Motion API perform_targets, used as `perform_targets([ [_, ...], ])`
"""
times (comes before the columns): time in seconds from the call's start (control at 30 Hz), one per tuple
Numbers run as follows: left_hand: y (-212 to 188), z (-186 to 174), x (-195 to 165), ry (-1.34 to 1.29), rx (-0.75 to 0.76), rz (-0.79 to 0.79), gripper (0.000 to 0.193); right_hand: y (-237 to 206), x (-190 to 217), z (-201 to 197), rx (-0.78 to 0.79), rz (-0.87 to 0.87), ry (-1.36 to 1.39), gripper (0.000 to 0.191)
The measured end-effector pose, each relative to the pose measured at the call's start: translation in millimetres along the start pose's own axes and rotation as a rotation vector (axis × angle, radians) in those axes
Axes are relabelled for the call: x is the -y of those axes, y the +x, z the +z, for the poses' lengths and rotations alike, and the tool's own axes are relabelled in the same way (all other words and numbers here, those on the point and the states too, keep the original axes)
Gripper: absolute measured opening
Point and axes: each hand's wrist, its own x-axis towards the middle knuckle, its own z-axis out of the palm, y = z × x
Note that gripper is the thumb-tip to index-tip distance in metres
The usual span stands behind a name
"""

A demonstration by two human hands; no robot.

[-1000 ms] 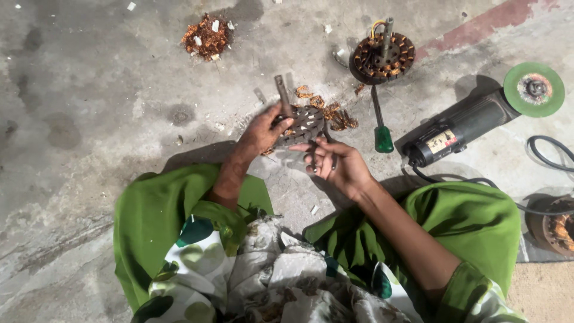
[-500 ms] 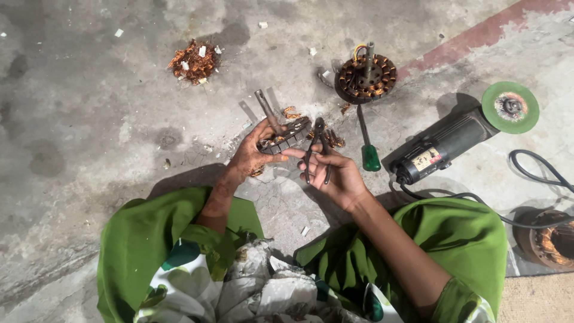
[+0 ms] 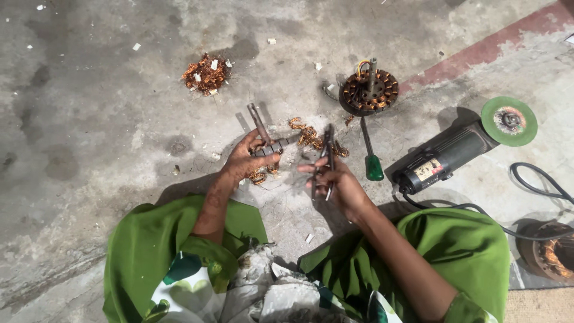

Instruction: The person sits on the floor and uses pliers to pull copper windings out of a motor stator. They repeatedly grip and extract coils, dropping the copper pieces onto the floor beside them.

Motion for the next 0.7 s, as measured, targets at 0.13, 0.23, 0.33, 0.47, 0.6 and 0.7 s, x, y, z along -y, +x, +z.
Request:
perform_targets([
  [0.13, 5.0, 1.5, -0.5, 0.244, -0.091, -0.127, 0.112, -12.3, 6.4, 0.7, 0.012, 0.074, -0.018, 0.038],
  [0.23, 2.9, 9.0, -3.7, 0.235, -0.110, -0.092, 0.112, -12.5, 1.4, 9.5, 0.000, 0.141, -0.088, 0.025],
  [0.33, -0.3, 8.1, -8.7, 0.166, -0.101, -0.074, 0.106, -6.8, -7.2, 13.2, 0.077, 0.173, -0.264, 0.043],
  [0.47, -3.1, 7.1, -12.4, 0.181, -0.092, -0.083, 0.104, -5.5, -16.9, 8.8, 0.104, 0.146, -0.296, 0.037],
  [0.6, -1.3, 11.3, -12.8, 0.204, -0.085, -0.042, 0.103, -4.6, -18.8, 9.6, 0.076, 0.200, -0.359, 0.036],
  [0.7, 3.6, 14.6, -11.7, 0.244, -0.077, -0.105, 0.102, -5.4, -18.4, 12.6, 0.074, 0.226, -0.399, 0.034],
])
